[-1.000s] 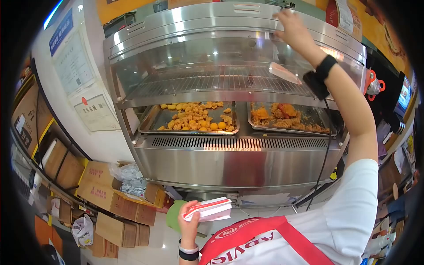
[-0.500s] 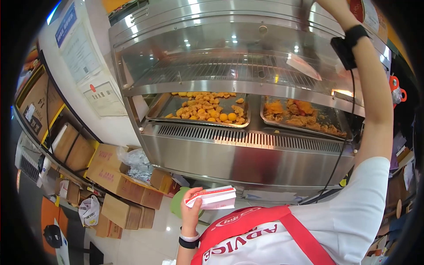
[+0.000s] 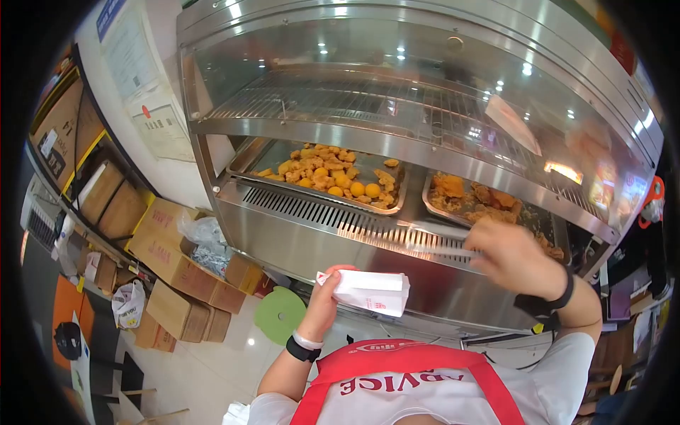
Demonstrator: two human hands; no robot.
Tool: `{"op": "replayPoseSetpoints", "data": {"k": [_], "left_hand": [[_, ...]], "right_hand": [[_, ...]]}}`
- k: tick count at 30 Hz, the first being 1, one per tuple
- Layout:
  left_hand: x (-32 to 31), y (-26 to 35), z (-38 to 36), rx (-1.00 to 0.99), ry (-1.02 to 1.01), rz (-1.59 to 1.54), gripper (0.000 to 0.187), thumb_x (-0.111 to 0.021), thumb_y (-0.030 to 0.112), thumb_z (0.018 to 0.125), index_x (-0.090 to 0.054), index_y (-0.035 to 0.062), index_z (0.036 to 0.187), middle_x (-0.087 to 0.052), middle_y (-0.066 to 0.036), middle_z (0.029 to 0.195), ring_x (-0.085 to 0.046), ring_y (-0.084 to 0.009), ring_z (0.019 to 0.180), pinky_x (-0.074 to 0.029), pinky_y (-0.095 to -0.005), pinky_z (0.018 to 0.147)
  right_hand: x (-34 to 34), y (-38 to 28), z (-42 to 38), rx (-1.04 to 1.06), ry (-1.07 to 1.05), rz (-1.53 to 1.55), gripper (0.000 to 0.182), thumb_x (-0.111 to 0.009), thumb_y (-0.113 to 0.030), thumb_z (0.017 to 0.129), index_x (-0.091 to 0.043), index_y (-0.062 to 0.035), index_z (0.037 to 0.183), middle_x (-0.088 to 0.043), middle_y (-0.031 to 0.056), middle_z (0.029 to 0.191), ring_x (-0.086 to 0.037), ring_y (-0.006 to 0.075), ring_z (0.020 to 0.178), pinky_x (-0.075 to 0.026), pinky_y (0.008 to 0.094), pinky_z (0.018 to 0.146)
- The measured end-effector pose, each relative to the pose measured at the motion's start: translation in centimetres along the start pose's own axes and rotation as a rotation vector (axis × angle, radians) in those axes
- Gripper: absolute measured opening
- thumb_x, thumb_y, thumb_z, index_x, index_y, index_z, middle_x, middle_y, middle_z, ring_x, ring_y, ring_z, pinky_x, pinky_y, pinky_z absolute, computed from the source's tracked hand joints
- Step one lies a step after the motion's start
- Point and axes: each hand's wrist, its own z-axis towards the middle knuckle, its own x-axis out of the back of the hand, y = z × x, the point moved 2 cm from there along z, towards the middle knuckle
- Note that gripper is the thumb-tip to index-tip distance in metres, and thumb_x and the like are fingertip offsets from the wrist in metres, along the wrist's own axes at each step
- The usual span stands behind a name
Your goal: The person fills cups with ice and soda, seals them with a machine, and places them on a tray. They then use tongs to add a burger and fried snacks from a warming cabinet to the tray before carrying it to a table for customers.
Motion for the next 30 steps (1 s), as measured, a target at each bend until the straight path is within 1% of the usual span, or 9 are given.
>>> {"op": "replayPoseSetpoints", "data": {"k": [2, 11, 13, 14, 19, 21, 22, 26, 30], "left_hand": [[0.1, -0.4, 0.4, 0.048, -0.008, -0.016, 0.038, -0.041, 0.032, 0.085, -0.051, -0.0009, 0.102, -0.056, -0.012, 0.101, -0.052, -0.0205, 0.096, -0.036, -0.0328, 0.088], [5.4, 1.6, 1.1, 0.056, 0.071, -0.104, 0.041, -0.039, 0.035, 0.085, -0.051, -0.0001, 0.102, -0.056, -0.013, 0.101, -0.051, -0.0215, 0.098, -0.035, -0.0341, 0.089], [6.9, 3.1, 1.6, 0.053, 0.043, -0.104, 0.041, -0.039, 0.036, 0.085, -0.051, -0.0004, 0.102, -0.056, -0.013, 0.101, -0.051, -0.0217, 0.098, -0.035, -0.0343, 0.089], [7.8, 3.8, 1.7, 0.050, 0.024, -0.106, 0.042, -0.039, 0.036, 0.085, -0.051, -0.0006, 0.102, -0.056, -0.013, 0.101, -0.051, -0.0220, 0.098, -0.035, -0.0345, 0.089], [15.6, 7.1, 3.0, 0.067, 0.039, -0.172, 0.040, -0.040, 0.034, 0.086, -0.051, -0.0010, 0.103, -0.055, -0.012, 0.102, -0.050, -0.0212, 0.100, -0.036, -0.0338, 0.089], [18.5, 8.1, 3.6, 0.033, 0.109, -0.295, 0.041, -0.040, 0.035, 0.086, -0.050, 0.0000, 0.105, -0.055, -0.011, 0.103, -0.050, -0.0219, 0.099, -0.036, -0.0355, 0.089], [19.6, 8.4, 4.0, 0.043, 0.162, -0.315, 0.044, -0.039, 0.038, 0.086, -0.047, 0.0014, 0.109, -0.053, -0.012, 0.108, -0.049, -0.0243, 0.103, -0.036, -0.0389, 0.090], [20.1, 10.1, 6.5, 0.165, 0.090, -0.401, 0.049, -0.036, 0.042, 0.086, -0.043, 0.0032, 0.115, -0.049, -0.012, 0.115, -0.046, -0.0271, 0.108, -0.036, -0.0441, 0.090], [17.9, 10.6, 9.1, 0.331, -0.043, -0.445, 0.054, -0.034, 0.047, 0.084, -0.038, 0.0108, 0.124, -0.044, -0.010, 0.122, -0.044, -0.0300, 0.111, -0.037, -0.0490, 0.086]], "right_hand": [[-3.6, 1.5, 1.6, -0.006, -0.098, 0.095, 0.021, -0.062, -0.010, 0.068, -0.053, -0.0041, 0.086, -0.051, 0.0125, 0.082, -0.052, 0.0318, 0.079, -0.043, 0.0386, 0.066], [-9.3, 6.3, 14.2, -0.251, 0.098, 0.089, 0.029, -0.059, -0.020, 0.073, -0.057, -0.0043, 0.097, -0.056, 0.0131, 0.086, -0.054, 0.0293, 0.085, -0.042, 0.0362, 0.076], [-10.3, 5.6, 17.1, -0.322, -0.025, 0.028, 0.032, -0.060, -0.022, 0.072, -0.057, -0.0042, 0.098, -0.057, 0.0137, 0.089, -0.054, 0.0293, 0.087, -0.042, 0.0358, 0.079], [-11.1, 5.6, 18.9, -0.409, -0.122, 0.009, 0.032, -0.062, -0.022, 0.071, -0.056, -0.0046, 0.097, -0.055, 0.0134, 0.088, -0.052, 0.0286, 0.087, -0.041, 0.0342, 0.077], [-11.7, 7.0, 22.3, -0.577, -0.104, 0.091, 0.041, -0.058, -0.027, 0.076, -0.052, -0.0021, 0.108, -0.056, 0.0122, 0.101, -0.052, 0.0223, 0.095, -0.039, 0.0307, 0.083], [-11.5, 6.9, 21.8, -0.634, 0.045, 0.283, 0.041, -0.058, -0.029, 0.076, -0.052, -0.0015, 0.106, -0.055, 0.0102, 0.102, -0.051, 0.0201, 0.094, -0.038, 0.0300, 0.084], [-11.4, 6.6, 21.6, -0.489, 0.173, 0.391, 0.027, -0.061, -0.025, 0.074, -0.054, -0.0025, 0.087, -0.054, 0.0098, 0.078, -0.051, 0.0205, 0.075, -0.042, 0.0310, 0.069], [-9.8, 3.4, 21.6, -0.697, 0.049, 0.283, 0.028, -0.063, -0.027, 0.073, -0.053, -0.0023, 0.080, -0.051, 0.0063, 0.070, -0.049, 0.0176, 0.066, -0.042, 0.0285, 0.061], [-10.4, 3.5, 22.5, -0.872, -0.082, 0.433, 0.028, -0.065, -0.029, 0.072, -0.054, -0.0032, 0.075, -0.051, 0.0028, 0.067, -0.047, 0.0129, 0.060, -0.040, 0.0266, 0.055]]}}
